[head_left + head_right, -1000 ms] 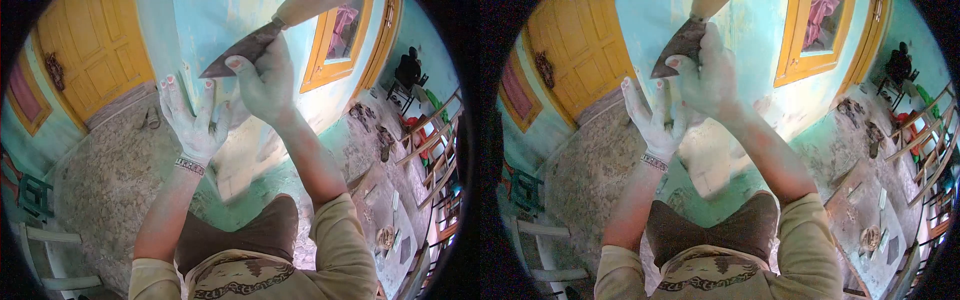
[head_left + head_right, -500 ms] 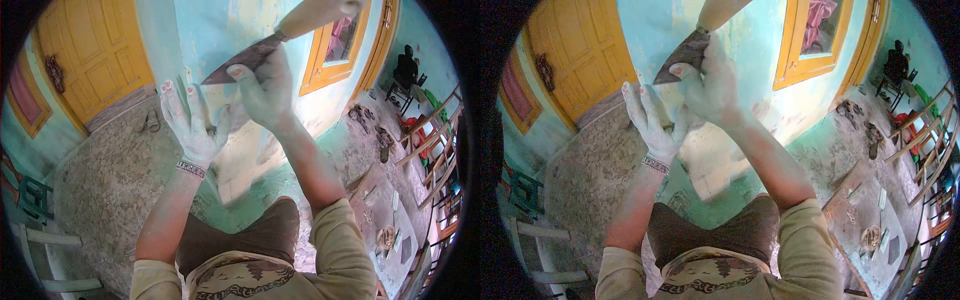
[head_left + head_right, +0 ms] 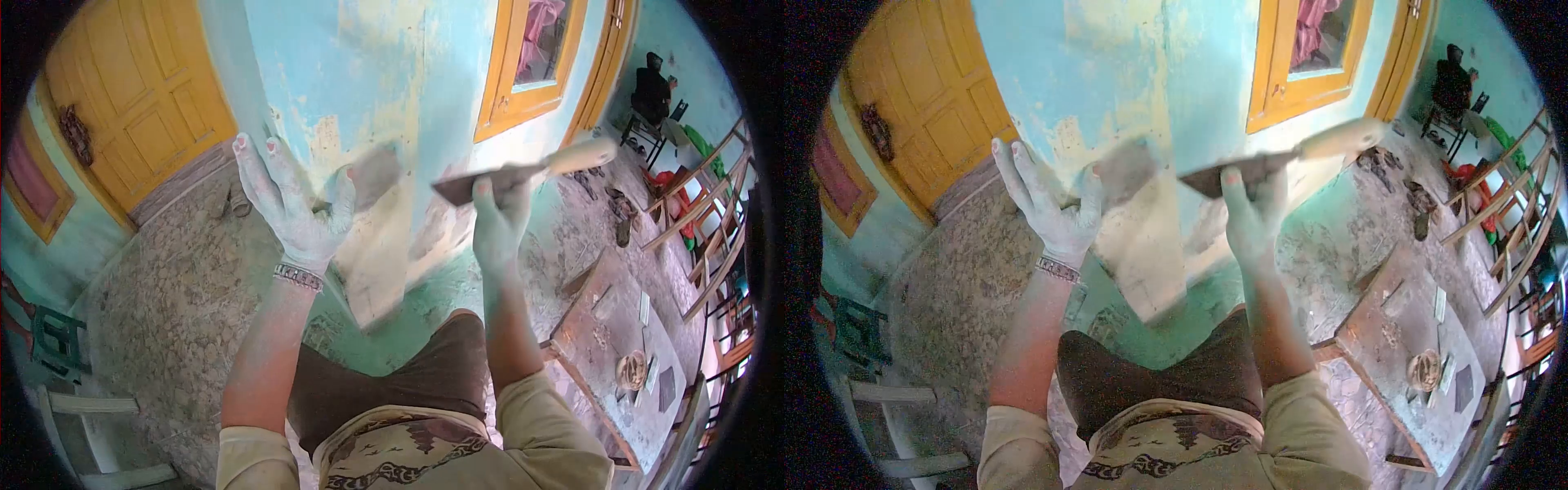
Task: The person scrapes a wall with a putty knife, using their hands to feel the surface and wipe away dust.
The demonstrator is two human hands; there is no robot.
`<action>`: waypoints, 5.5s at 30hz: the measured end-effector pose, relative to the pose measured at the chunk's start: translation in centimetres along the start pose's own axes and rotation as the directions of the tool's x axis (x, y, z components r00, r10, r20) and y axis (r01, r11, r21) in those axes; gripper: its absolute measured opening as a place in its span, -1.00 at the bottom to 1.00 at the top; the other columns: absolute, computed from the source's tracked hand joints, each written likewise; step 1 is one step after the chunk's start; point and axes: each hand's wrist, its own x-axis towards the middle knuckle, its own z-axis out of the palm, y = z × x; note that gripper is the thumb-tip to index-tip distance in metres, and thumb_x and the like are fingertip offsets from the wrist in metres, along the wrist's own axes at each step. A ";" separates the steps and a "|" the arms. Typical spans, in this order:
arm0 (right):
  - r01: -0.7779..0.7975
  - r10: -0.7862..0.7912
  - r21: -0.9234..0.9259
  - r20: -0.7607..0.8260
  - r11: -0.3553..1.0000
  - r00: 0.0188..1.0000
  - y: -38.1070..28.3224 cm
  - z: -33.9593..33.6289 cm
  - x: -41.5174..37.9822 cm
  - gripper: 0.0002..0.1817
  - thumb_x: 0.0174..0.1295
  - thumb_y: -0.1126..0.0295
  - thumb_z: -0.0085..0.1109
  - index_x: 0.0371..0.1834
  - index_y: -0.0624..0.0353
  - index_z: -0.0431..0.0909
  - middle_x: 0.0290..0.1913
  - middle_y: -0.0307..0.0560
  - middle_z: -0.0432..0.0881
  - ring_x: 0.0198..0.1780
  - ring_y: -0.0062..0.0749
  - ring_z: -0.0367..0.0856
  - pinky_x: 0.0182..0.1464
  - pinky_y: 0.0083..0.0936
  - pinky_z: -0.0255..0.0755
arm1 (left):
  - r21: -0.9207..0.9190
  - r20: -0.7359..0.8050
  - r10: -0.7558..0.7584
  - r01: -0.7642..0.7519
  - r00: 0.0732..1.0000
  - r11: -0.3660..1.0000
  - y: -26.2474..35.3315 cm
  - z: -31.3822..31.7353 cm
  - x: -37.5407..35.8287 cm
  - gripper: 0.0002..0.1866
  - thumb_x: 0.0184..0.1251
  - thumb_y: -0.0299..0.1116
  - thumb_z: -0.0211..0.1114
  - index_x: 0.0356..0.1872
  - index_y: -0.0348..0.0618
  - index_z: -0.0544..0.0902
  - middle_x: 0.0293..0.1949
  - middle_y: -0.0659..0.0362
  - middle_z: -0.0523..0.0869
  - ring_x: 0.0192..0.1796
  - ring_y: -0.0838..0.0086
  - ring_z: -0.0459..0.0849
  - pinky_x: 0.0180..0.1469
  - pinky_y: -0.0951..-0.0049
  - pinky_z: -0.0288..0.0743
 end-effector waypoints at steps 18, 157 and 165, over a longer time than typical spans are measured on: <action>-0.722 0.764 0.259 -0.135 0.642 0.631 8.7 -6.3 -21.7 -0.76 0.34 0.54 0.17 0.04 0.21 0.44 -0.10 -0.22 0.58 -0.08 -0.50 0.56 0.03 -0.50 0.45 | 0.195 0.160 0.134 -0.165 0.978 0.967 0.4 -0.4 0.1 -0.40 0.31 -0.14 0.28 0.37 -0.02 0.42 0.51 -0.32 -0.13 0.53 -0.30 -0.14 0.45 -0.27 -0.09; -0.458 0.420 0.352 0.183 0.816 0.889 1.7 8.1 -5.7 -0.61 0.16 0.54 0.37 0.05 0.39 0.55 -0.01 -0.06 0.66 0.01 -0.43 0.59 0.16 -0.46 0.40 | -0.570 0.149 -0.488 0.478 0.860 0.669 0.6 0.9 -5.2 -0.25 0.45 0.00 0.14 0.39 -0.45 0.20 0.34 -0.13 0.33 0.36 0.14 0.33 0.39 0.19 0.16; -0.407 0.393 0.408 0.122 0.817 0.911 1.6 8.2 -5.7 -0.54 0.13 0.41 0.46 0.07 0.40 0.58 -0.05 -0.03 0.69 -0.05 -0.49 0.61 0.09 -0.55 0.46 | -0.572 0.144 -0.488 0.474 0.861 0.669 0.5 1.0 -5.2 -0.24 0.44 0.00 0.15 0.39 -0.46 0.20 0.34 -0.15 0.32 0.37 0.14 0.32 0.41 0.18 0.13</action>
